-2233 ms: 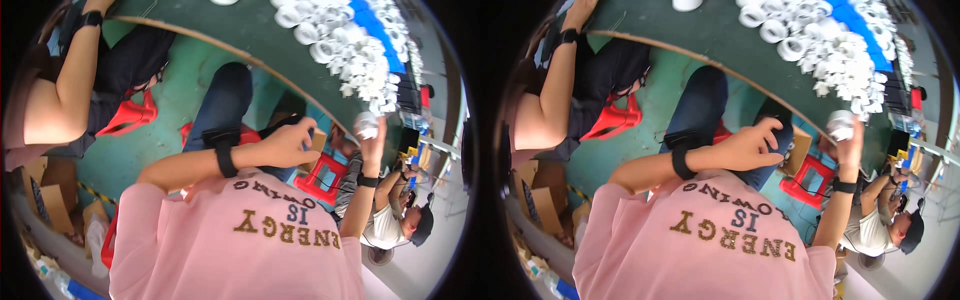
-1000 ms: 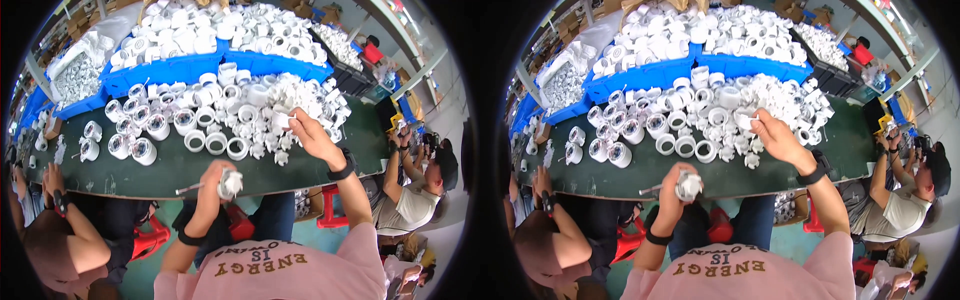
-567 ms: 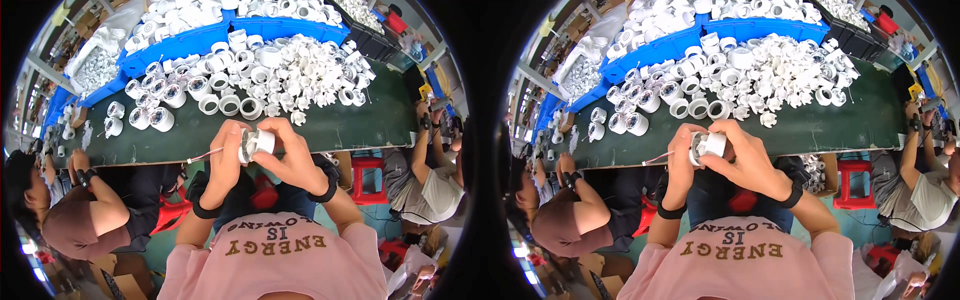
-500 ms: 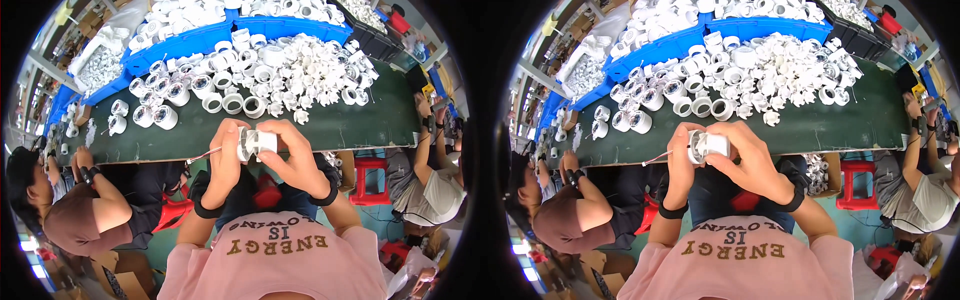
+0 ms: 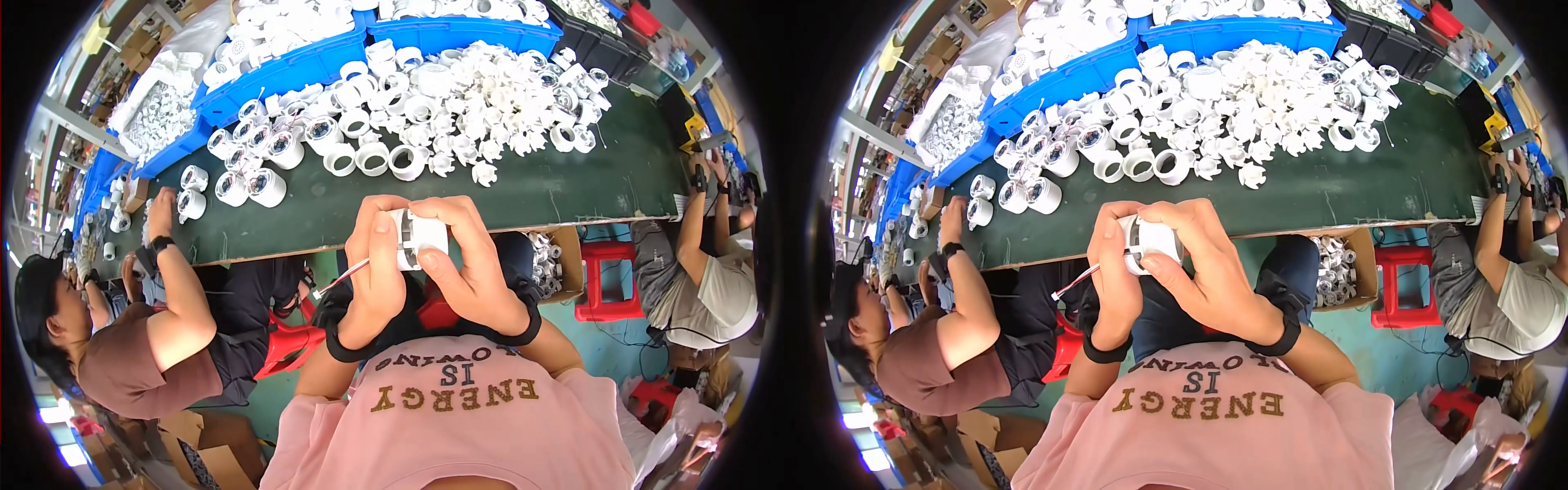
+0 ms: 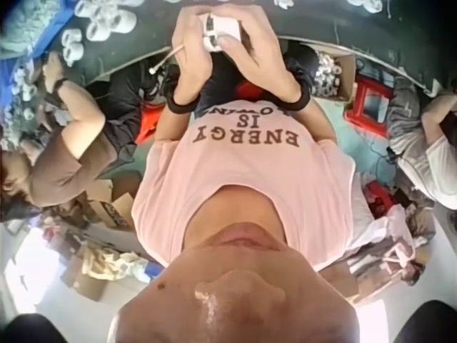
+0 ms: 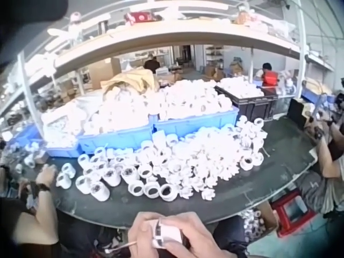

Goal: Assembling electronic components by fitting white plastic housings together at a factory workstation.

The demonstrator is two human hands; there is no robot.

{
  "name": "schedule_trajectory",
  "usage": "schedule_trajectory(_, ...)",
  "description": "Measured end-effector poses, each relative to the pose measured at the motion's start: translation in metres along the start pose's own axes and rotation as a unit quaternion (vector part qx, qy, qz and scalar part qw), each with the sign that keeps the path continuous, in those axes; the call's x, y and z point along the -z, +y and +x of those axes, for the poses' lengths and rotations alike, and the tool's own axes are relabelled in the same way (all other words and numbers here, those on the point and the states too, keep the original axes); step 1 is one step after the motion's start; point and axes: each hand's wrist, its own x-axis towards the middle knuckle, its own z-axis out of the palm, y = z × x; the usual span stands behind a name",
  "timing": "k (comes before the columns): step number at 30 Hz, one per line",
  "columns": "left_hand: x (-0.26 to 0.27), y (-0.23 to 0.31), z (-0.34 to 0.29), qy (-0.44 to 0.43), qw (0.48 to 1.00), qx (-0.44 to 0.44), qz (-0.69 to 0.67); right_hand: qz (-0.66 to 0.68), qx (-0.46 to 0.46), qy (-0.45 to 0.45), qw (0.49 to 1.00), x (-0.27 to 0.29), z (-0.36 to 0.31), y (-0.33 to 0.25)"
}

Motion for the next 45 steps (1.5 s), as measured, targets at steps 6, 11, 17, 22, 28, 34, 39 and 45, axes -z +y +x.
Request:
schedule_trajectory(6, 0.003, 0.005, -0.006, -0.003, 1.000, -0.010, 0.005, -0.008, -0.021, -0.022, 1.000, 0.000, -0.003, -0.009)
schedule_trajectory(11, 0.004, 0.007, -0.008, -0.008, 0.999, -0.032, 0.015, -0.031, 0.020, -0.020, 0.999, 0.000, -0.004, -0.007)
schedule_trajectory(17, -0.001, 0.007, -0.013, -0.006, 0.999, -0.040, 0.005, -0.014, 0.049, 0.003, 0.999, -0.011, -0.005, -0.005)
schedule_trajectory(22, 0.001, 0.012, -0.020, -0.022, 0.998, -0.050, 0.030, 0.077, 0.084, -0.013, 0.993, -0.013, -0.008, 0.007)
schedule_trajectory(28, -0.001, 0.007, -0.014, -0.041, 0.995, -0.079, 0.038, 0.053, 0.071, -0.036, 0.995, -0.011, -0.006, 0.008)
schedule_trajectory(34, -0.014, -0.058, 0.025, -0.023, 0.964, 0.264, -0.020, -0.080, -0.191, 0.038, 0.978, 0.005, -0.005, 0.043)
schedule_trajectory(39, -0.040, -0.045, 0.030, -0.307, 0.941, 0.000, 0.140, 0.046, -0.136, 0.201, 0.969, 0.019, -0.022, 0.074)
schedule_trajectory(45, -0.075, -0.105, 0.187, -0.083, 0.913, -0.122, 0.380, 0.222, -0.230, 0.228, 0.920, 0.054, -0.013, 0.077)
